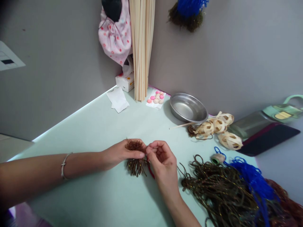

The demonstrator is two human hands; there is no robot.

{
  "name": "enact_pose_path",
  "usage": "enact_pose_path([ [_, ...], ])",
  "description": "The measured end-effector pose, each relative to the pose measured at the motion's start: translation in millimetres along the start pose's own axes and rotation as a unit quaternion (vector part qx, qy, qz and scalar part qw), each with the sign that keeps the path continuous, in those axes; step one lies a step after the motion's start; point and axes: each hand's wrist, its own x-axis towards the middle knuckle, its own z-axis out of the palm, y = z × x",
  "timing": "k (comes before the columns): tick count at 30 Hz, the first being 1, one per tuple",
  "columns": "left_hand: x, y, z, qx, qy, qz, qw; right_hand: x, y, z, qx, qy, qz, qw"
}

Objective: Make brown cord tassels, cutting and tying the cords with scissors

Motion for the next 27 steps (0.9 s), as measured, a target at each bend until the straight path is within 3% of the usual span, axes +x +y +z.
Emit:
enact_pose_path([
  [4, 0, -2, -3, -0.013, 0.024, 0.049, 0.998, 1, 1, -1, -0.051, 0.000, -0.019, 0.999],
  [10, 0, -1, -6, 0.025, 0.053, 0.095, 0.994, 3, 8, -2, -0.064, -0.094, 0.000, 0.994],
  [15, 1, -2, -6, 0.031, 0.029, 0.075, 0.996, 2, 5, -1, -0.052, -0.052, 0.011, 0.997],
  [19, 1, -3, -6, 0.042, 0.011, 0.054, 0.998, 2, 5, -1, -0.040, -0.057, 0.023, 0.997],
  [27, 1, 2, -3, -0.030, 0.046, 0.043, 0.998, 6, 19, -5, -0.066, -0.159, 0.017, 0.985],
])
